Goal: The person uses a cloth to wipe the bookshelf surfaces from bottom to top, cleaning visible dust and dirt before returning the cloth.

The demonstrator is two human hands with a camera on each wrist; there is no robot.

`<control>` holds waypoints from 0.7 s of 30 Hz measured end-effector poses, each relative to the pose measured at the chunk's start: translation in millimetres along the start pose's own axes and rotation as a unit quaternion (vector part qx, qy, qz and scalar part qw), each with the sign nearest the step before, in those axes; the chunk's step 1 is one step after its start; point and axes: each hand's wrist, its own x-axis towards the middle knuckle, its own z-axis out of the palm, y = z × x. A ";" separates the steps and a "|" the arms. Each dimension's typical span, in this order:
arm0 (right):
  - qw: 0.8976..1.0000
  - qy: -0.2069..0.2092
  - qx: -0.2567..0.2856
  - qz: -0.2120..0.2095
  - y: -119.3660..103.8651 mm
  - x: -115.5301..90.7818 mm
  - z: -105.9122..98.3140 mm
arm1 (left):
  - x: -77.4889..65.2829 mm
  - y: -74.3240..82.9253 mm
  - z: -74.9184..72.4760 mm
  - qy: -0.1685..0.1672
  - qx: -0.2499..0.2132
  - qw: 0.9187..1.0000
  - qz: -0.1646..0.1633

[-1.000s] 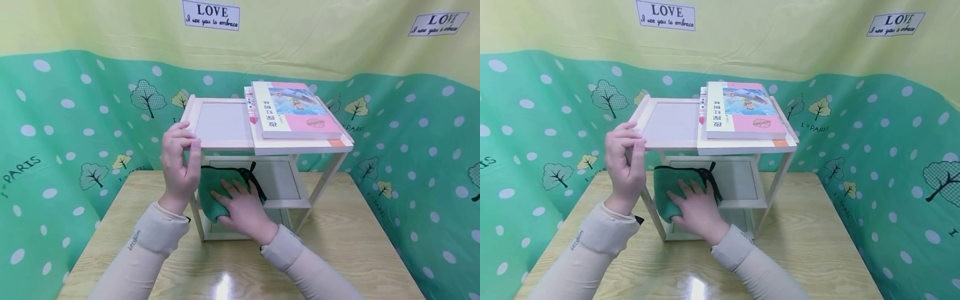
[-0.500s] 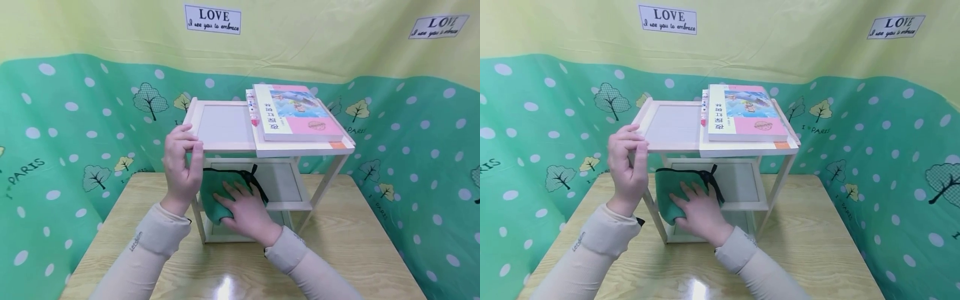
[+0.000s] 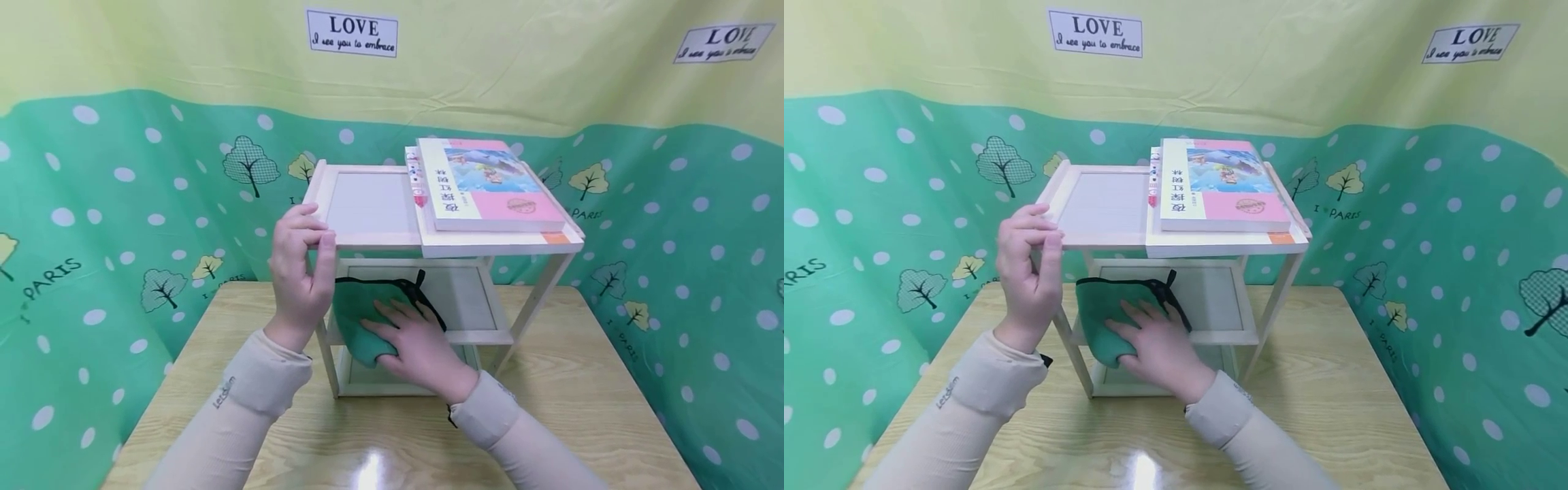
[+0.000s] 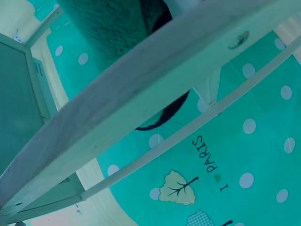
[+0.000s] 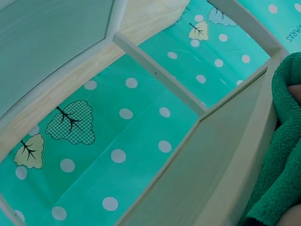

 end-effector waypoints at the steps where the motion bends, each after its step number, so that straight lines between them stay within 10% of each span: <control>1: 1.000 0.001 0.002 -0.001 0.8 -0.9 -0.5 | 0.0 0.1 -0.2 -0.001 0.001 1.000 0.000; 21: 0.998 0.013 0.034 0.046 28.9 -34.4 -15.1 | -0.7 -0.4 -1.4 -0.010 0.005 1.000 -0.001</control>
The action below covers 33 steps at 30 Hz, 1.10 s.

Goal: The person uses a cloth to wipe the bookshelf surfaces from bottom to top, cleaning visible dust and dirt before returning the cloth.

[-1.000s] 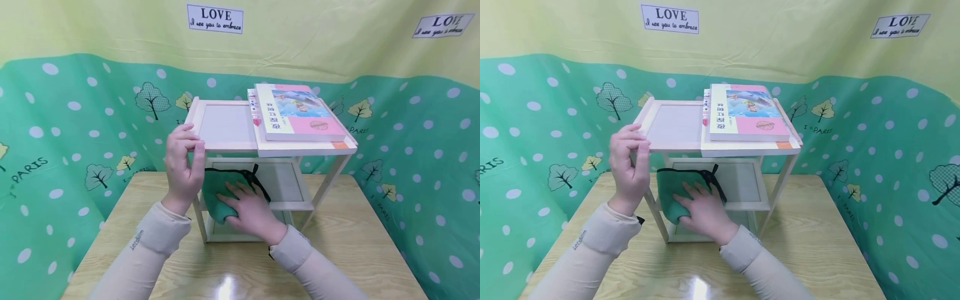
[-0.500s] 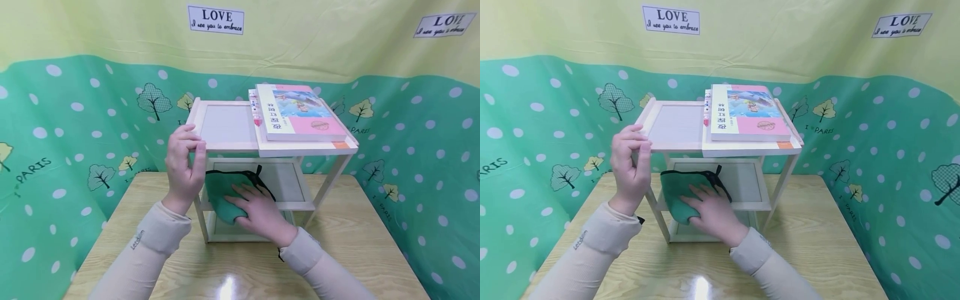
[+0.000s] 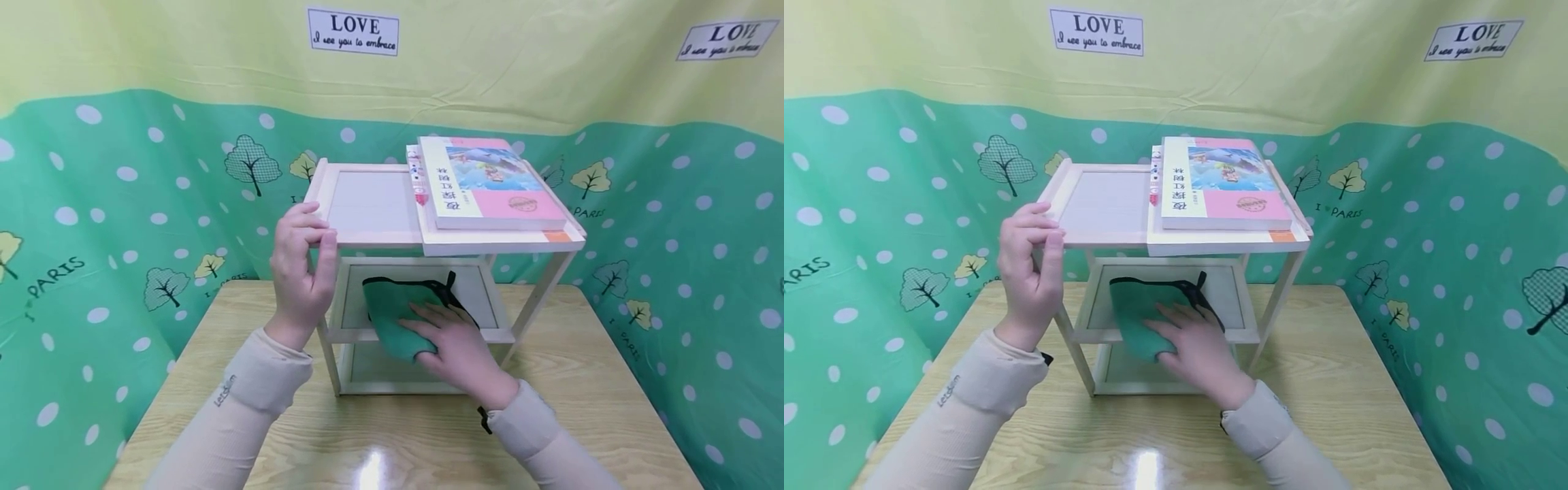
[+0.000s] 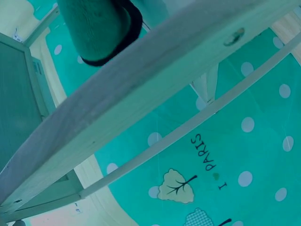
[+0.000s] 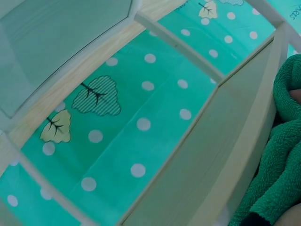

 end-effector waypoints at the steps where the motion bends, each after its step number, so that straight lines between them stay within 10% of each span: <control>1: 1.000 0.003 -0.001 0.001 2.0 -1.8 -0.9 | 0.0 -0.2 0.1 0.000 0.000 1.000 0.000; 33: 0.993 0.118 -0.016 -0.009 35.6 -35.9 -6.2 | 0.9 0.6 -2.7 -0.007 0.004 1.000 -0.006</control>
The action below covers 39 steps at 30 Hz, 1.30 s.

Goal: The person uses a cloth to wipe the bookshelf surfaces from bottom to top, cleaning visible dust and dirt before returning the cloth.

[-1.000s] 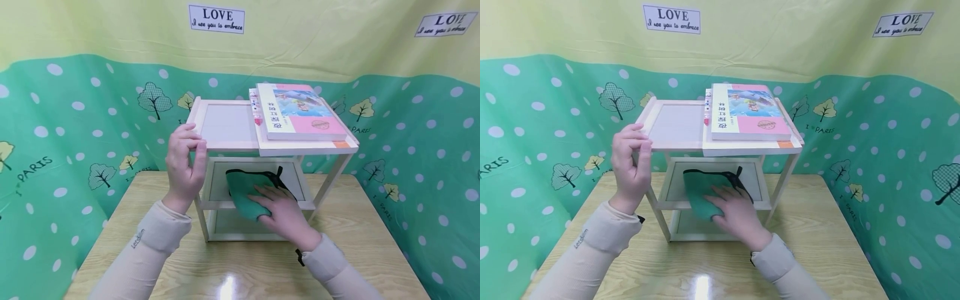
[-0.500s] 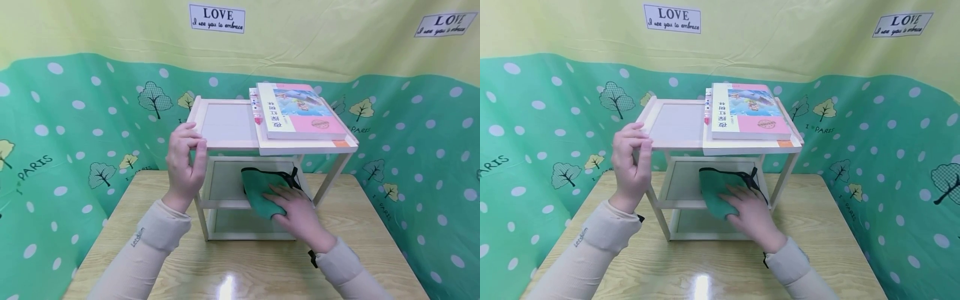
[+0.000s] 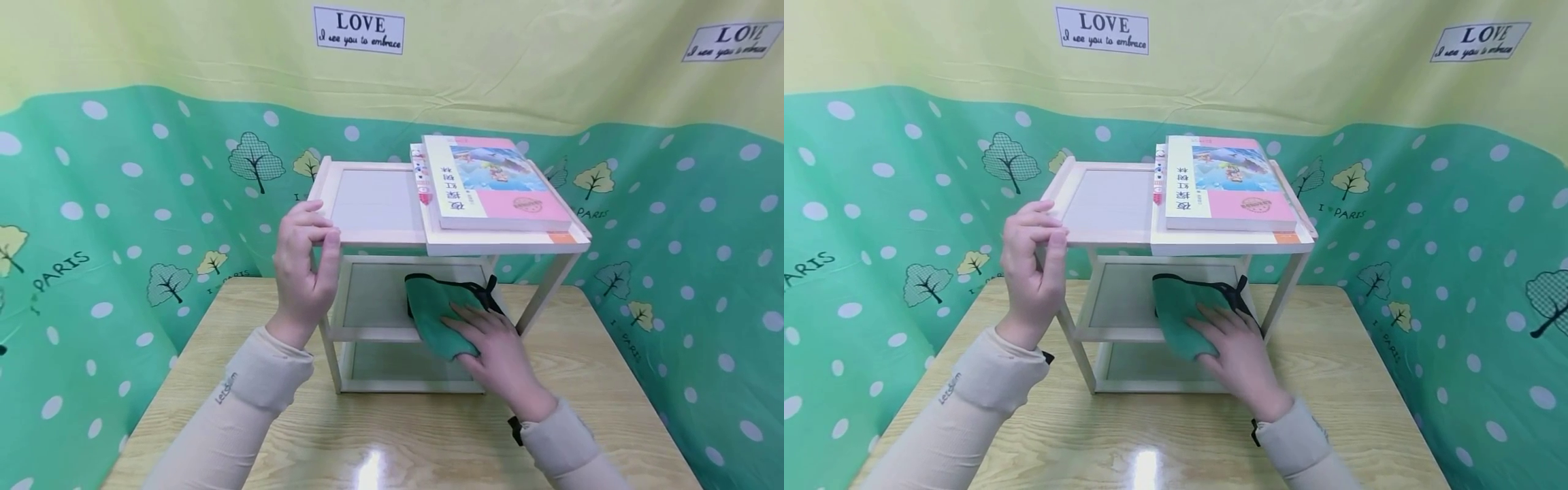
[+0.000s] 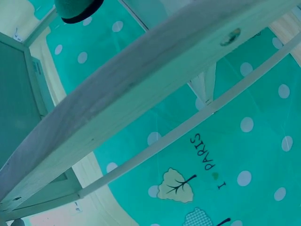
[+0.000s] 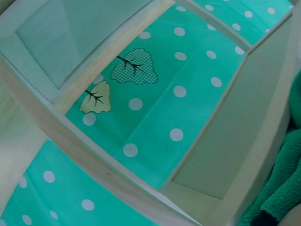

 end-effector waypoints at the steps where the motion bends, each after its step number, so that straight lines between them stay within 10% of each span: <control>1: 1.000 0.006 -0.001 -0.003 0.2 -1.1 0.9 | -0.1 0.3 0.0 0.001 0.000 1.000 0.000; 39: 0.977 0.100 0.118 -0.143 -7.0 25.3 -26.8 | 0.1 0.6 -1.2 -0.015 -0.009 1.000 -0.006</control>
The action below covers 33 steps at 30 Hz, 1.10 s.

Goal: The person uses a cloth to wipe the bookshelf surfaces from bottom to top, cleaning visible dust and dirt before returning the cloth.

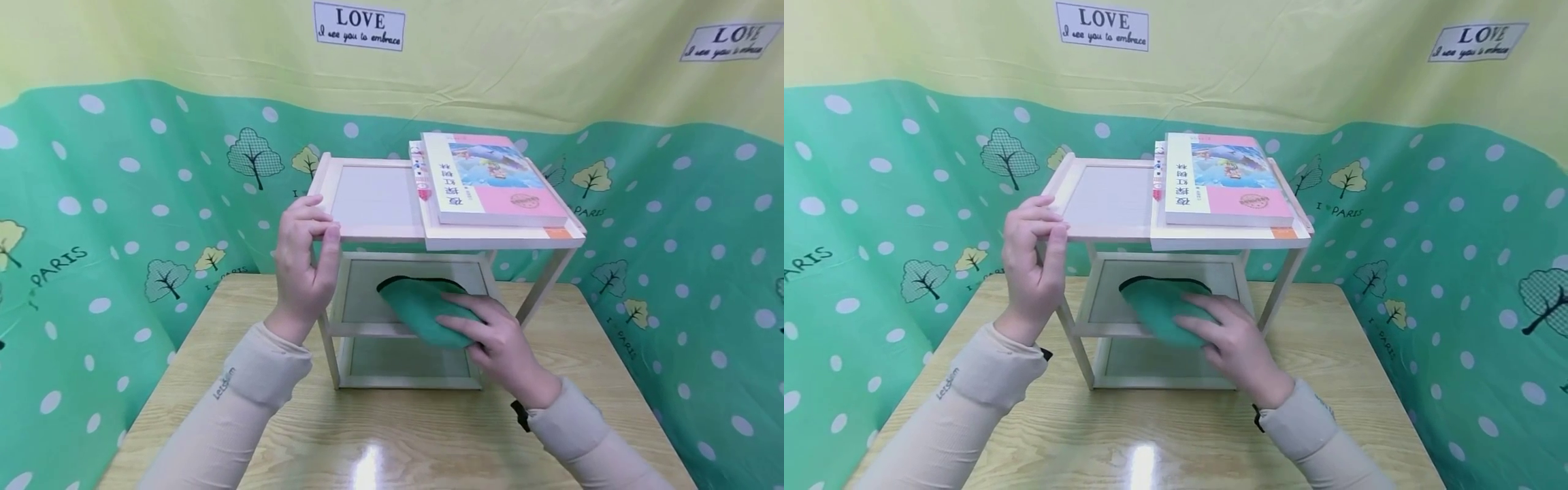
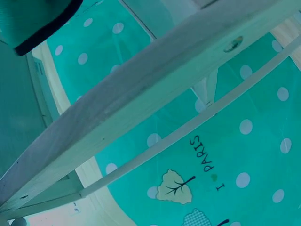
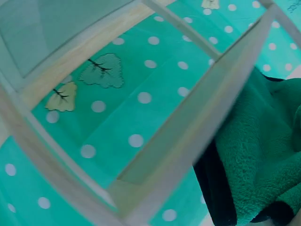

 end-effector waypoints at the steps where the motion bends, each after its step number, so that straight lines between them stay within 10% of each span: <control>1: 1.000 0.005 0.002 -0.012 -2.4 3.1 -0.7 | -0.1 -0.2 -0.8 -0.002 0.001 1.000 -0.001; 14: 0.990 0.022 0.029 -0.140 -40.6 54.2 -19.3 | -0.6 -1.8 -2.2 -0.015 -0.009 1.000 0.008; 33: 0.953 -0.009 0.043 -0.299 -67.5 126.9 -47.5 | -7.8 11.4 -16.1 -0.016 -0.080 0.989 -0.126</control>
